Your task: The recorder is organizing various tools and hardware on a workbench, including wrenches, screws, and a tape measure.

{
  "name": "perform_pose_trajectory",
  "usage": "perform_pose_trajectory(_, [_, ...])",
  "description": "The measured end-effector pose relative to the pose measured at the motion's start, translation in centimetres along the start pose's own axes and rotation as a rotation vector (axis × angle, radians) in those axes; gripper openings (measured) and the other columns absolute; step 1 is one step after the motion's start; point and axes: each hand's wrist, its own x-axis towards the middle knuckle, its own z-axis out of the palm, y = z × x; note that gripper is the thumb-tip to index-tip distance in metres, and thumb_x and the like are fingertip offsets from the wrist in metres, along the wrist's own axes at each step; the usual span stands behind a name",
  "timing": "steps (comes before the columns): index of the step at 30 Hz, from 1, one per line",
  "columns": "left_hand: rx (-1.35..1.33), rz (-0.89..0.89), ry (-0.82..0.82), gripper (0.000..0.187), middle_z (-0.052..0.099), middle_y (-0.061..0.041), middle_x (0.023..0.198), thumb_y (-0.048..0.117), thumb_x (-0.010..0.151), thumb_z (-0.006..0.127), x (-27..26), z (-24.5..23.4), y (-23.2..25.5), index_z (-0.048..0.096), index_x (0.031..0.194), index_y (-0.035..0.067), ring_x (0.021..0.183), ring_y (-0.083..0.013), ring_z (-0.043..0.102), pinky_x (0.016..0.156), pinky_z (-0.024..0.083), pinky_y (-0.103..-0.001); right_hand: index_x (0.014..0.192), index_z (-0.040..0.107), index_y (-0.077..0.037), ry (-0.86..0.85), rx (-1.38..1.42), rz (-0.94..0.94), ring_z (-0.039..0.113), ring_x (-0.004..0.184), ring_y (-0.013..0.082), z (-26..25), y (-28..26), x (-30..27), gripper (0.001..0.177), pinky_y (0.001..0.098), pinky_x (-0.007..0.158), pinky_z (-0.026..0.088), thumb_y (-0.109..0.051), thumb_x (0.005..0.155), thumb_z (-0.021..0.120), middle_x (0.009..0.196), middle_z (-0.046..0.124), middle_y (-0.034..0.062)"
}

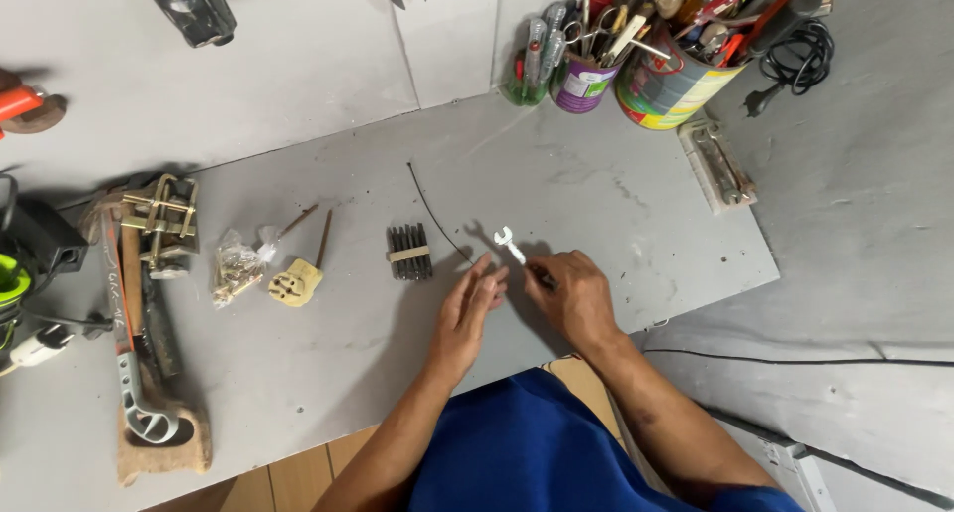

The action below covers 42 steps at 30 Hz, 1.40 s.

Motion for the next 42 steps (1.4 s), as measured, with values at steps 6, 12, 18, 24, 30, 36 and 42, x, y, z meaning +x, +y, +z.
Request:
perform_pose_trajectory(6, [0.444, 0.34, 0.187, 0.05, 0.076, -0.008, 0.12, 0.034, 0.096, 0.066, -5.0, -2.9, 1.9, 0.062, 0.14, 0.01, 0.104, -0.0183, 0.071, 0.086, 0.058, -0.035, 0.107, 0.079, -0.004, 0.167, -0.051, 0.253, 0.075, 0.078, 0.0255, -4.0, 6.9, 1.7, 0.021, 0.0337, 0.07, 0.061, -0.009, 0.087, 0.078, 0.096, 0.076, 0.0166])
perform_pose_trajectory(12, [0.788, 0.566, 0.463, 0.038, 0.071, -0.009, 0.112, 0.028, 0.093, 0.075, -6.9, -5.9, 0.8, 0.069, 0.127, 0.012, 0.105, -0.0215, 0.067, 0.088, 0.057, -0.035, 0.103, 0.079, -0.007, 0.351, -0.207, 0.358, 0.076, 0.082, 0.0271, -8.6, 16.5, 2.3, 0.014, 0.0372, 0.077, 0.059, -0.017, 0.094, 0.079, 0.092, 0.076, 0.0153])
perform_pose_trajectory(18, [0.944, 0.622, 0.493, 0.037, 0.074, -0.008, 0.111, 0.032, 0.089, 0.077, -6.7, -5.9, 0.9, 0.072, 0.119, 0.01, 0.103, -0.0252, 0.064, 0.091, 0.052, -0.04, 0.102, 0.08, -0.012, 0.328, -0.433, 0.443, 0.07, 0.079, 0.0379, -10.7, 23.3, 3.5, 0.013, 0.0467, 0.076, 0.056, -0.023, 0.096, 0.074, 0.091, 0.073, 0.0174])
perform_pose_trajectory(24, [0.948, 0.594, 0.482, 0.035, 0.074, -0.008, 0.111, 0.032, 0.087, 0.078, -6.8, -5.8, 1.3, 0.075, 0.114, 0.01, 0.104, -0.0267, 0.064, 0.092, 0.052, -0.04, 0.102, 0.079, -0.013, 0.204, -0.699, 0.414, 0.069, 0.084, 0.0395, -9.4, 26.7, 3.9, 0.019, 0.0489, 0.074, 0.055, -0.031, 0.1, 0.072, 0.096, 0.072, 0.0184])
perform_pose_trajectory(30, [0.956, 0.651, 0.484, 0.032, 0.074, -0.007, 0.113, 0.03, 0.088, 0.078, -6.6, -6.0, 1.0, 0.075, 0.113, 0.01, 0.107, -0.0256, 0.064, 0.093, 0.053, -0.039, 0.102, 0.079, -0.014, 0.197, -0.632, 0.455, 0.07, 0.087, 0.0382, -9.0, 26.0, 3.8, 0.017, 0.0477, 0.079, 0.055, -0.03, 0.101, 0.073, 0.098, 0.073, 0.0169])
perform_pose_trajectory(36, [0.966, 0.664, 0.487, 0.028, 0.074, -0.005, 0.112, 0.028, 0.087, 0.079, -6.7, -5.7, 1.3, 0.076, 0.11, 0.011, 0.106, -0.026, 0.064, 0.093, 0.053, -0.039, 0.096, 0.078, -0.014, 0.272, -0.651, 0.305, 0.065, 0.101, 0.0352, -8.7, 24.4, 3.0, 0.012, 0.0451, 0.084, 0.054, -0.026, 0.098, 0.076, 0.105, 0.074, 0.0097])
perform_pose_trajectory(42, [0.951, 0.696, 0.493, 0.025, 0.074, -0.005, 0.11, 0.028, 0.088, 0.078, -6.6, -5.7, 1.3, 0.076, 0.107, 0.011, 0.103, -0.0253, 0.064, 0.092, 0.052, -0.039, 0.097, 0.077, -0.011, 0.305, -0.657, 0.293, 0.063, 0.101, 0.0348, -8.0, 25.2, 2.8, 0.014, 0.0446, 0.089, 0.053, -0.024, 0.101, 0.077, 0.104, 0.072, 0.01])
